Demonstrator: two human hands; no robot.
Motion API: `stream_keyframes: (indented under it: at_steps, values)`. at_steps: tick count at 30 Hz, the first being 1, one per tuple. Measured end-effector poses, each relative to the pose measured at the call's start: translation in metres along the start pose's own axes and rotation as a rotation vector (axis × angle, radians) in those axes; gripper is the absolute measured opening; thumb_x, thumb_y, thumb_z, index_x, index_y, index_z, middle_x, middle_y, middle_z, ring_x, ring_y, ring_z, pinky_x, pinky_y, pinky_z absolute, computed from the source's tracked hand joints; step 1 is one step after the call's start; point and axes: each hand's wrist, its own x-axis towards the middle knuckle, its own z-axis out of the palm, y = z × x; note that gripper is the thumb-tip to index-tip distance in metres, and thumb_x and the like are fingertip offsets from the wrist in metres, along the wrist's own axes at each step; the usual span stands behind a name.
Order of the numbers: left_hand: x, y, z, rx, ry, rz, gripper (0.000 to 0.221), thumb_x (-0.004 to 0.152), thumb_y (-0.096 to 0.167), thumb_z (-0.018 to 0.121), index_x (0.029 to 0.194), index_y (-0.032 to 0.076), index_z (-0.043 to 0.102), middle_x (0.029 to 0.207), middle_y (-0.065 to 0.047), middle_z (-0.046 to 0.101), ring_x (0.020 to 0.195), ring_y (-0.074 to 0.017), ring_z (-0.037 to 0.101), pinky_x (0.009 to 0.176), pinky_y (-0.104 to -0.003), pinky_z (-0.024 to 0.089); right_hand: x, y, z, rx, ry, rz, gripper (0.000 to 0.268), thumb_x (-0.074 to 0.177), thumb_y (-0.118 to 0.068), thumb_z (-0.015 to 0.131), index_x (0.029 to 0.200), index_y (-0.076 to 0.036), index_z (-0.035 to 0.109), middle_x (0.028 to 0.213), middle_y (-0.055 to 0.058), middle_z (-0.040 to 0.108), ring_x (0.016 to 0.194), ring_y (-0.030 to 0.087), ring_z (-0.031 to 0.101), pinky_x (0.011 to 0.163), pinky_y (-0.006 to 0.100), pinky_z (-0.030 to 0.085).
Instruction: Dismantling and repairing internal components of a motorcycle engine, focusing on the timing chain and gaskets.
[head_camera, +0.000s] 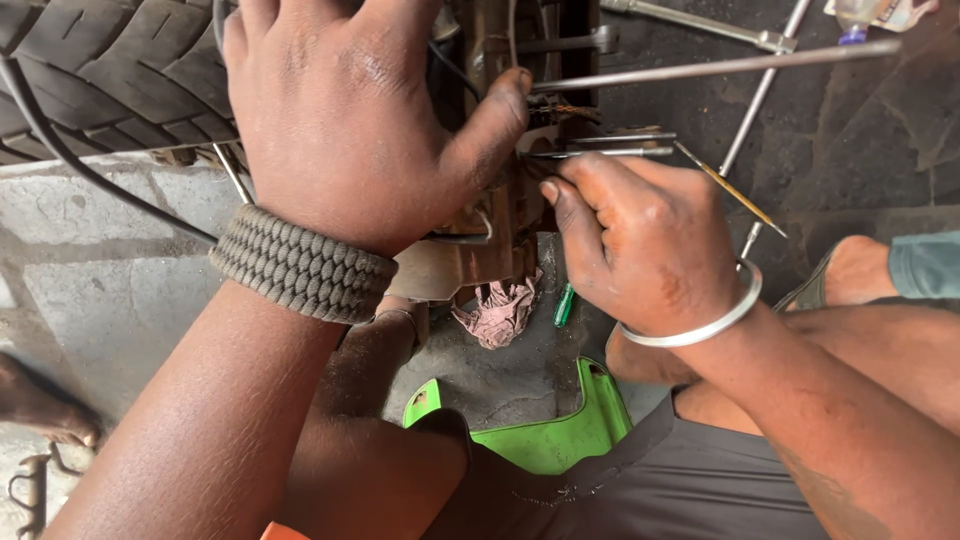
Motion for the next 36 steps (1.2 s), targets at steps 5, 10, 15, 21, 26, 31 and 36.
stream_keyframes:
  at_steps: [5,10,15,21,26,31,36]
  values:
    - [0.000,0.000,0.000,-0.038,-0.014,-0.003,0.047,0.090,0.042,0.076,0.121,0.010,0.064,0.109,-0.015,0.061,0.107,-0.0401,0.055,0.090,-0.056,0.043,0.000,0.003,0.000,-0.043,-0.006,0.009,0.006,0.098,-0.005,0.073,0.096,0.001,0.070,0.076,0.013,0.069,0.059,0.025,0.067,0.052,0.035,0.050]
    - [0.001,0.004,0.001,-0.018,-0.028,-0.015,0.047,0.088,0.043,0.077,0.120,0.011,0.064,0.107,-0.015,0.062,0.107,-0.0403,0.056,0.090,-0.057,0.043,0.008,0.025,-0.012,0.016,-0.146,-0.195,0.004,0.096,-0.006,0.074,0.096,-0.003,0.072,0.078,0.011,0.070,0.063,0.024,0.068,0.055,0.034,0.052]
    - [0.007,0.004,-0.004,0.003,-0.001,-0.005,0.051,0.088,0.044,0.080,0.123,0.010,0.064,0.109,-0.022,0.059,0.107,-0.0434,0.054,0.088,-0.056,0.044,0.003,0.018,-0.019,-0.012,-0.230,-0.318,0.008,0.084,-0.011,0.077,0.089,-0.005,0.073,0.073,0.008,0.070,0.058,0.026,0.067,0.053,0.038,0.052]
    - [0.000,0.000,0.000,-0.003,-0.012,0.012,0.047,0.087,0.039,0.077,0.122,0.010,0.064,0.110,-0.018,0.061,0.109,-0.0416,0.055,0.092,-0.055,0.043,-0.006,0.013,-0.004,-0.108,-0.005,-0.126,0.006,0.098,-0.004,0.075,0.099,-0.001,0.071,0.077,0.010,0.068,0.059,0.025,0.065,0.053,0.035,0.050]
    - [-0.001,-0.002,0.004,-0.016,0.003,0.035,0.042,0.088,0.038,0.077,0.117,0.010,0.064,0.104,-0.013,0.063,0.102,-0.0376,0.057,0.094,-0.055,0.043,-0.008,0.013,0.004,-0.028,0.014,-0.193,0.013,0.098,0.000,0.072,0.109,0.004,0.068,0.083,0.011,0.067,0.070,0.024,0.070,0.062,0.034,0.056]
    - [0.003,0.001,0.000,0.005,0.009,0.015,0.042,0.086,0.039,0.078,0.114,0.009,0.065,0.102,-0.013,0.063,0.102,-0.0382,0.057,0.089,-0.054,0.042,-0.005,0.014,-0.004,0.019,-0.049,-0.215,0.013,0.093,-0.001,0.075,0.104,0.002,0.069,0.080,0.012,0.068,0.066,0.025,0.069,0.057,0.035,0.054]
    - [-0.001,-0.001,0.004,0.013,0.022,0.037,0.042,0.088,0.040,0.078,0.114,0.010,0.064,0.104,-0.013,0.063,0.105,-0.0378,0.056,0.090,-0.053,0.042,-0.010,0.015,0.004,-0.043,0.032,-0.167,0.009,0.099,0.000,0.073,0.106,0.001,0.068,0.088,0.011,0.071,0.072,0.024,0.071,0.062,0.035,0.055]
